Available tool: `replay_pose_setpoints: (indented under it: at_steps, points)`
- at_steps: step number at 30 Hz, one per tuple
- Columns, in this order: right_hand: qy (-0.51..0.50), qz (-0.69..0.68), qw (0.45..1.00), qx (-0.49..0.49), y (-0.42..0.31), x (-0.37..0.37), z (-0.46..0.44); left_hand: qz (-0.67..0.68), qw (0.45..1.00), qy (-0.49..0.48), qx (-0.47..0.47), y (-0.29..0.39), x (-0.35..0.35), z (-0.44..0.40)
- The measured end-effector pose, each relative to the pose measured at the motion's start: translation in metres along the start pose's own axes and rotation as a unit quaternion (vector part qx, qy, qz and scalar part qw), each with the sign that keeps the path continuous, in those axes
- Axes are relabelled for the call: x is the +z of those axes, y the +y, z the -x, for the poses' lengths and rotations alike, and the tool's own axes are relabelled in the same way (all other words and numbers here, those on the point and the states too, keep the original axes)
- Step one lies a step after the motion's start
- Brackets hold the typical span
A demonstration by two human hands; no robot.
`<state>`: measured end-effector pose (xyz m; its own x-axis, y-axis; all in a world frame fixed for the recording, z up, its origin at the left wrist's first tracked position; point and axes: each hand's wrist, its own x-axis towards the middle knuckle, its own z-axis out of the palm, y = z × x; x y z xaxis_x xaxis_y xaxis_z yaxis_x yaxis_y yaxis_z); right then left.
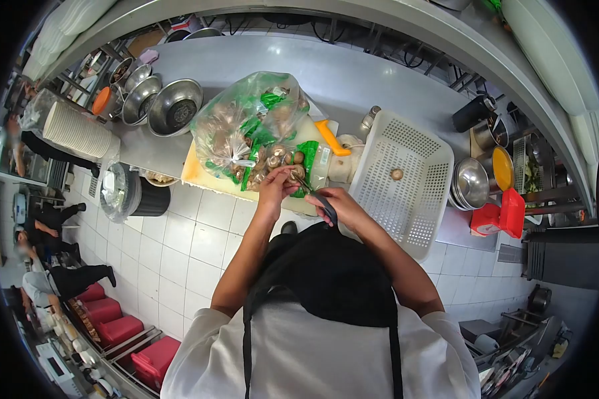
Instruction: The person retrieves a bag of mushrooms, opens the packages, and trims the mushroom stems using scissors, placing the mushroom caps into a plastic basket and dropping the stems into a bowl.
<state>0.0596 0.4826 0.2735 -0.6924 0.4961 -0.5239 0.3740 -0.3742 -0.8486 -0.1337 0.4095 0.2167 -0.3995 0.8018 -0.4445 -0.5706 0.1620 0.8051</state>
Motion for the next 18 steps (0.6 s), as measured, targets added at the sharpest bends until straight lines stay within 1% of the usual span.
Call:
replay_pose_setpoints:
  at_steps: [1, 2, 4, 6, 7, 9, 13, 18]
  points:
    - [0.000, -0.019, 1.000, 0.011, 0.001, 0.002, -0.001, 0.033, 0.999, -0.006, -0.012, 0.002, 0.001, 0.000]
    - [0.001, -0.039, 0.999, 0.021, 0.001, 0.004, -0.001, 0.025, 1.000, -0.007, -0.001, 0.001, 0.001, 0.001]
    - [0.013, 0.019, 1.000, -0.004, 0.001, 0.009, -0.001, 0.006, 1.000, -0.012, 0.021, -0.001, 0.002, 0.003]
    - [0.029, 0.064, 0.997, -0.024, 0.003, 0.012, -0.001, -0.050, 0.997, -0.007, 0.052, -0.003, 0.003, 0.001]
    - [0.025, 0.054, 0.998, -0.017, 0.002, 0.012, 0.001, -0.077, 0.995, -0.004, 0.068, -0.005, 0.003, -0.001]
    - [0.015, 0.035, 0.999, -0.005, -0.002, 0.013, 0.003, -0.067, 0.996, 0.002, 0.060, -0.009, 0.000, -0.004]
    - [0.006, 0.015, 1.000, -0.011, -0.001, 0.013, 0.006, -0.053, 0.998, 0.004, 0.038, -0.005, 0.001, -0.001]
    - [-0.002, -0.045, 0.999, -0.012, -0.005, 0.012, 0.007, -0.091, 0.993, -0.035, 0.073, -0.007, -0.006, -0.001]
